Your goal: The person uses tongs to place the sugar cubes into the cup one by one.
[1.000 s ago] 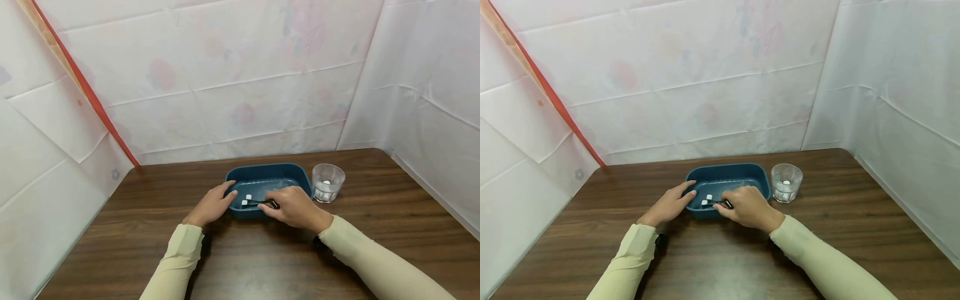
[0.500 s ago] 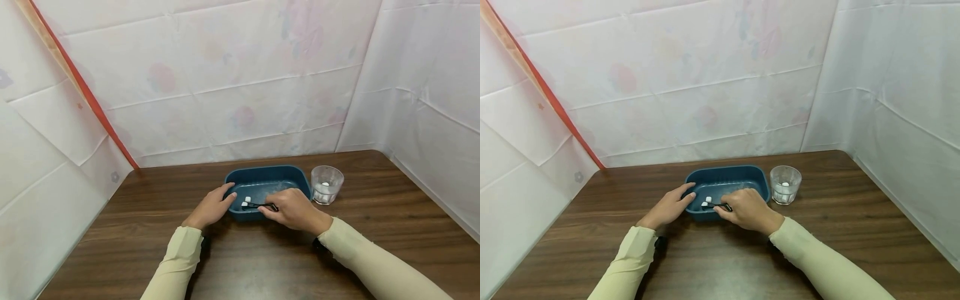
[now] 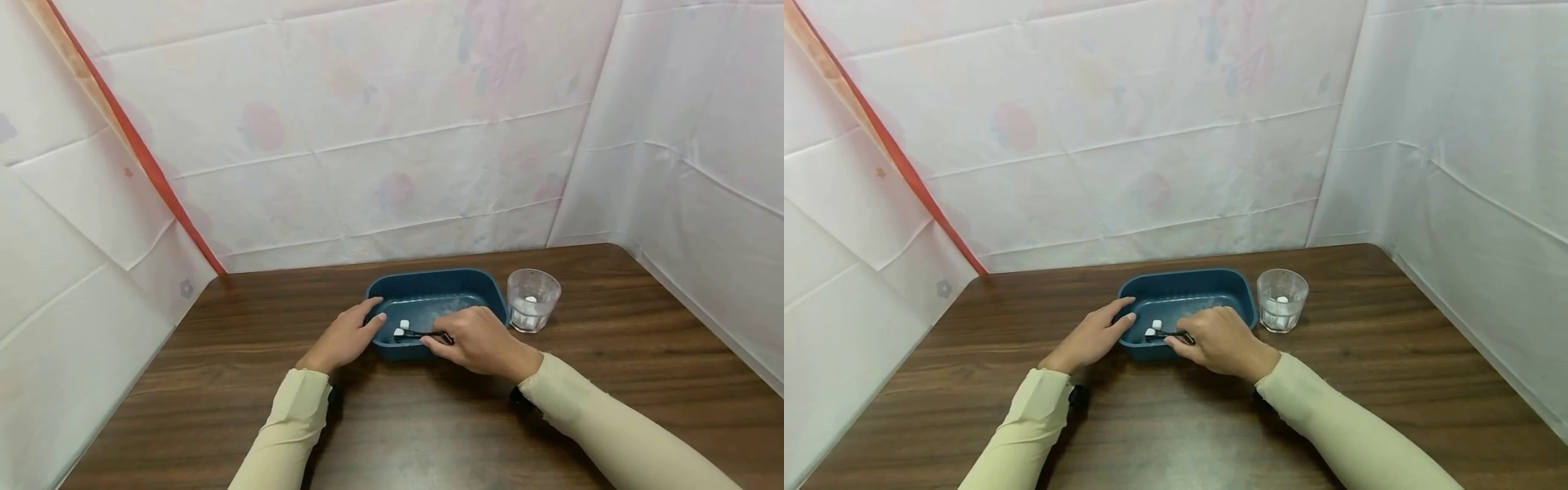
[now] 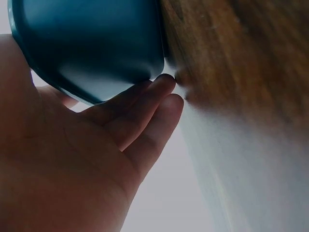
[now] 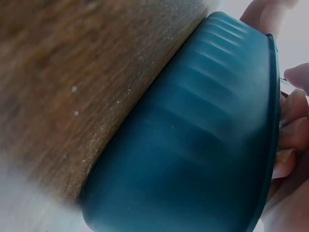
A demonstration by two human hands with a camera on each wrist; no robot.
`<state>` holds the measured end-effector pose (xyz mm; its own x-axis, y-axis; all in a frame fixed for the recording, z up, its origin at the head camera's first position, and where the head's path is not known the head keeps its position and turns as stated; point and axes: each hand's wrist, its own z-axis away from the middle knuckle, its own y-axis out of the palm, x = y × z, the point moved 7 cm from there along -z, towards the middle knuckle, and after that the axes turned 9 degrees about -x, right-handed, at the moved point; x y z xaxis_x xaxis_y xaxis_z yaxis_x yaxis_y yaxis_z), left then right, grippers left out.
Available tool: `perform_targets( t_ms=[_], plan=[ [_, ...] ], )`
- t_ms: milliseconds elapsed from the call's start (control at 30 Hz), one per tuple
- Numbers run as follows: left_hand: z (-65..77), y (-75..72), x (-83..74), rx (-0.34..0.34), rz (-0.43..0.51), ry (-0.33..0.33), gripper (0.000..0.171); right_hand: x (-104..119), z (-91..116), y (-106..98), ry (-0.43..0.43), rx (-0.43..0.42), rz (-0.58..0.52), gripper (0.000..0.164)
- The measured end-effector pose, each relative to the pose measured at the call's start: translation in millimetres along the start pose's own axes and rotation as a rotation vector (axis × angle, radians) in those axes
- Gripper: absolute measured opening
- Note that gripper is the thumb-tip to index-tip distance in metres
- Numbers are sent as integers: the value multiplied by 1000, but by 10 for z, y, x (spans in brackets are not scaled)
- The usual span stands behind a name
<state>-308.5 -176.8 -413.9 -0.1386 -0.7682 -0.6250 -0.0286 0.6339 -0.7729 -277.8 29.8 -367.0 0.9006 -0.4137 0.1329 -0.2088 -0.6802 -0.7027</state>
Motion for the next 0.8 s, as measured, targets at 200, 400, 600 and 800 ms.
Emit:
perform_targets(
  t_ms=[200, 400, 600, 800],
  plan=[
    [12, 2, -4, 9, 4, 3, 55, 7, 6, 9, 5, 4, -4, 31],
    [12, -36, -30, 1, 10, 24, 55, -1, -22, 4, 0, 0, -12, 36],
    [-7, -37, -43, 1, 8, 33, 55, 5, -36, -19, -11, -7, -8, 38],
    [8, -17, -33, 9, 6, 19, 55, 11, -9, -12, -5, -7, -18, 34]
  ],
)
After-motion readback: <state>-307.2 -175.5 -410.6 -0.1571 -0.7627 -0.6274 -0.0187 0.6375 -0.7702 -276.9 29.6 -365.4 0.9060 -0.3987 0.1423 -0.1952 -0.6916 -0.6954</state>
